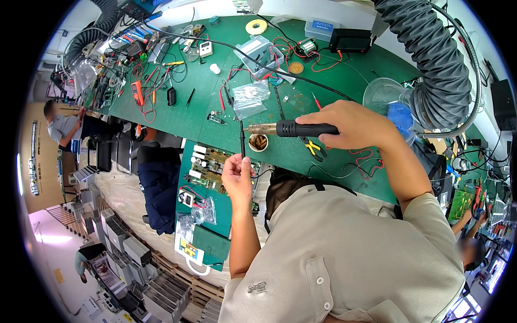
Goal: The person uses a soldering iron and pliers to prepare and connect wires to an electronic component on a repair bench.
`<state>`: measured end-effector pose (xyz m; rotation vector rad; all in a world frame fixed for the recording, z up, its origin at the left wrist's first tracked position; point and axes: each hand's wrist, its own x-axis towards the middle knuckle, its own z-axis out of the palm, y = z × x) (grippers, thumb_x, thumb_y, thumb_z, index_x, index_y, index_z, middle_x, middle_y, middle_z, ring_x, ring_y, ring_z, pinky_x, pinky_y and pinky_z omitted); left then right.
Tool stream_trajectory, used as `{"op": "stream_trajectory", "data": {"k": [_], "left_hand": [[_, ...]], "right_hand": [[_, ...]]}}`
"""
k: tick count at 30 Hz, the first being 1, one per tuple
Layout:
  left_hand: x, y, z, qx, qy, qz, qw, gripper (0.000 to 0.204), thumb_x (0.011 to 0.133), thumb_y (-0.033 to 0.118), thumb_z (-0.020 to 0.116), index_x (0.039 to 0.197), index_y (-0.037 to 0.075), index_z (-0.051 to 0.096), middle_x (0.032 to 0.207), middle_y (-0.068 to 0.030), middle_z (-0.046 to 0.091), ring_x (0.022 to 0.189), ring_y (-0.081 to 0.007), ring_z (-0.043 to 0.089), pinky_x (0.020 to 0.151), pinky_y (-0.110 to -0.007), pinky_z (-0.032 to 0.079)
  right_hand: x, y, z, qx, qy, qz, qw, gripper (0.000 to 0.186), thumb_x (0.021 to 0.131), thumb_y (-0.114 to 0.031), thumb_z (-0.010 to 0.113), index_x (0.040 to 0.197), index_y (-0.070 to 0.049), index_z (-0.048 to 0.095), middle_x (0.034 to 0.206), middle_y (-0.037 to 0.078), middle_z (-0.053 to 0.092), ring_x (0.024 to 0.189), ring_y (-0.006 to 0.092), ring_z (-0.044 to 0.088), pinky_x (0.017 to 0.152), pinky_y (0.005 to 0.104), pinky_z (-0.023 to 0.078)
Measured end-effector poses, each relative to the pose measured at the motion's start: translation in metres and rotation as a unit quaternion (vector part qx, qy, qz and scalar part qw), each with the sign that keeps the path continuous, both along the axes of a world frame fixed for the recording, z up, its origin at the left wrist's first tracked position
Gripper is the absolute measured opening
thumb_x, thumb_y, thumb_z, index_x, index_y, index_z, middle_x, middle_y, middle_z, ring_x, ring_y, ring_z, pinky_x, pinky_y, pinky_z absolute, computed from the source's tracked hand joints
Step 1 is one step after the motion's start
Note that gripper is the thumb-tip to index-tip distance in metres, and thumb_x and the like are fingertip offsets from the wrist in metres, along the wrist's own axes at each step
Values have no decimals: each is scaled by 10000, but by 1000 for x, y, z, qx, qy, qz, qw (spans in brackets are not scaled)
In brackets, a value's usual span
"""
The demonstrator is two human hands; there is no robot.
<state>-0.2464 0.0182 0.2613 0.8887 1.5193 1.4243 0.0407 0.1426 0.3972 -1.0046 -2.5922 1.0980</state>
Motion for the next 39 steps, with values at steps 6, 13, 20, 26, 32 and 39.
{"op": "stream_trajectory", "data": {"k": [6,13,20,26,32,39], "left_hand": [[1,0,2,-4,0,3,1000,129,931,57,620,1011,-22,556,752,-15,567,593,-61,517,536,-202,444],[2,0,2,-8,3,5,1000,128,930,53,620,1010,-22,554,749,-13,565,588,-61,516,534,-203,445],[1,0,0,-6,1,6,1000,129,925,41,621,1014,-23,553,751,-13,560,589,-59,518,526,-202,452],[3,0,-1,9,-5,10,1000,97,928,41,619,986,-10,560,713,-1,568,573,-46,513,510,-197,442],[3,0,1,6,-3,12,1000,101,928,39,618,992,-13,561,717,-1,570,575,-46,513,512,-197,442],[2,-1,-2,7,-5,12,1000,109,929,37,617,1001,-17,556,735,-6,580,579,-47,518,514,-199,444]], "right_hand": [[1,1,0,15,7,3,1000,544,710,-98,603,1252,-133,623,749,119,645,668,311,610,600,403,462],[1,1,2,2,3,-6,1000,535,723,-95,618,1256,-142,622,765,116,657,677,312,616,608,403,466],[3,3,2,-16,-1,-17,1000,536,724,-90,621,1258,-146,621,756,113,657,674,306,621,605,397,465],[3,3,2,-3,1,-18,1000,538,724,-87,622,1258,-155,622,759,112,655,676,308,623,604,395,464],[4,3,-1,20,21,-16,999,491,743,-152,600,1232,-115,630,675,131,615,579,295,582,571,403,447],[3,4,2,1,4,-19,1000,522,727,-111,614,1249,-134,623,747,123,644,652,308,608,594,400,458]]}}
